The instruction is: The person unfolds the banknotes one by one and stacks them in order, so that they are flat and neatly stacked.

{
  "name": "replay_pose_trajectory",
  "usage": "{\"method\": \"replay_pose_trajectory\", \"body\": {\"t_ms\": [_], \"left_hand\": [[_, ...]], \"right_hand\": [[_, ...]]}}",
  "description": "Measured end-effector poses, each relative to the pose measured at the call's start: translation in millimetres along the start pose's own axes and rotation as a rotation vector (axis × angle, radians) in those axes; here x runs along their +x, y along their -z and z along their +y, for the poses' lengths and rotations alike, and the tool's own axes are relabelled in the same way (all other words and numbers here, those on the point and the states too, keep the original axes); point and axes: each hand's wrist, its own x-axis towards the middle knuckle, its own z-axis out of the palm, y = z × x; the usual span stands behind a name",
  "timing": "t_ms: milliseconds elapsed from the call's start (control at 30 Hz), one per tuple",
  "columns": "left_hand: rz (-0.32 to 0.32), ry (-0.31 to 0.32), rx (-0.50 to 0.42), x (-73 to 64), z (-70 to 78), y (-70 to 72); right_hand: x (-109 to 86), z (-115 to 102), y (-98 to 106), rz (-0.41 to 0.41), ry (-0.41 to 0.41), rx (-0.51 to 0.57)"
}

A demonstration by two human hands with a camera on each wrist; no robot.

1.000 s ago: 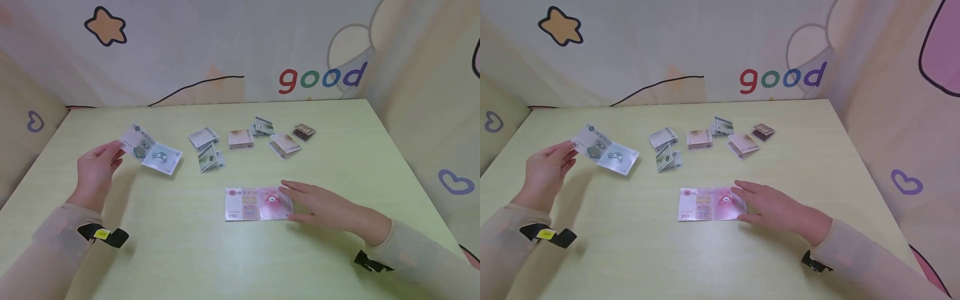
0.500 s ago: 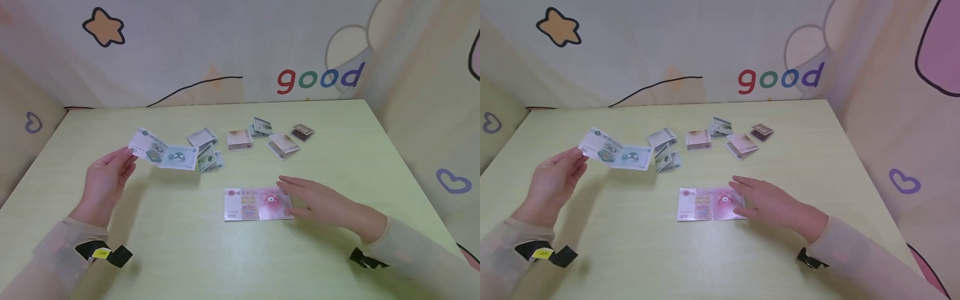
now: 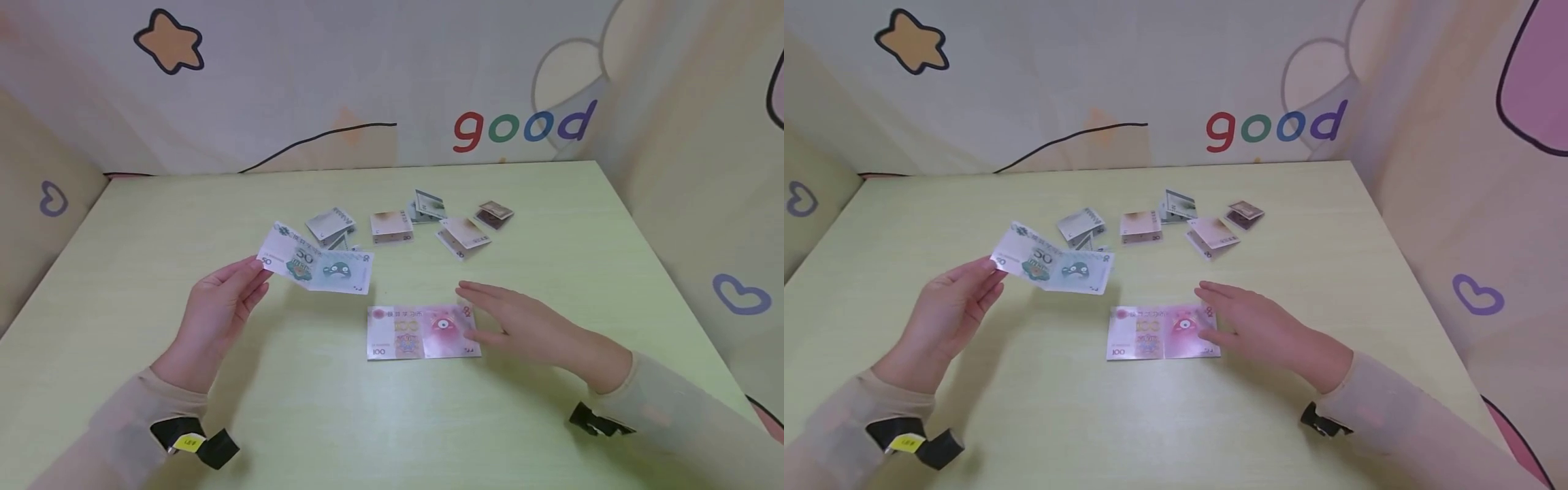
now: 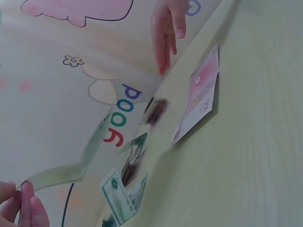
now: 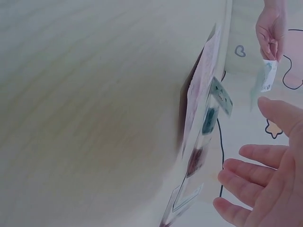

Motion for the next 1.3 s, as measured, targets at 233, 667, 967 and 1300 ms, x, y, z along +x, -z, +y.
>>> {"method": "replay_pose_trajectory", "body": {"t_ms": [233, 667, 967, 1300], "left_hand": [[-0.053, 0.046, 0.035, -4.7, -11.8, -14.6], [-0.074, 0.067, 0.124, -11.1, -29.9, -41.8], [-0.081, 0.087, 0.144, -14.1, -44.9, -56.4], [-0.137, 0.090, 0.194, -15.2, -57.2, -67.8]], "right_hand": [[2.2, -3, 5, 0.009, -0.022, 0.020], [10.7, -10, 7, 0.027, -0.042, 0.067], [16.3, -15, 7, 0.077, 0.010, 0.074], [25.6, -23, -2, 0.052, 0.018, 0.061]]}}
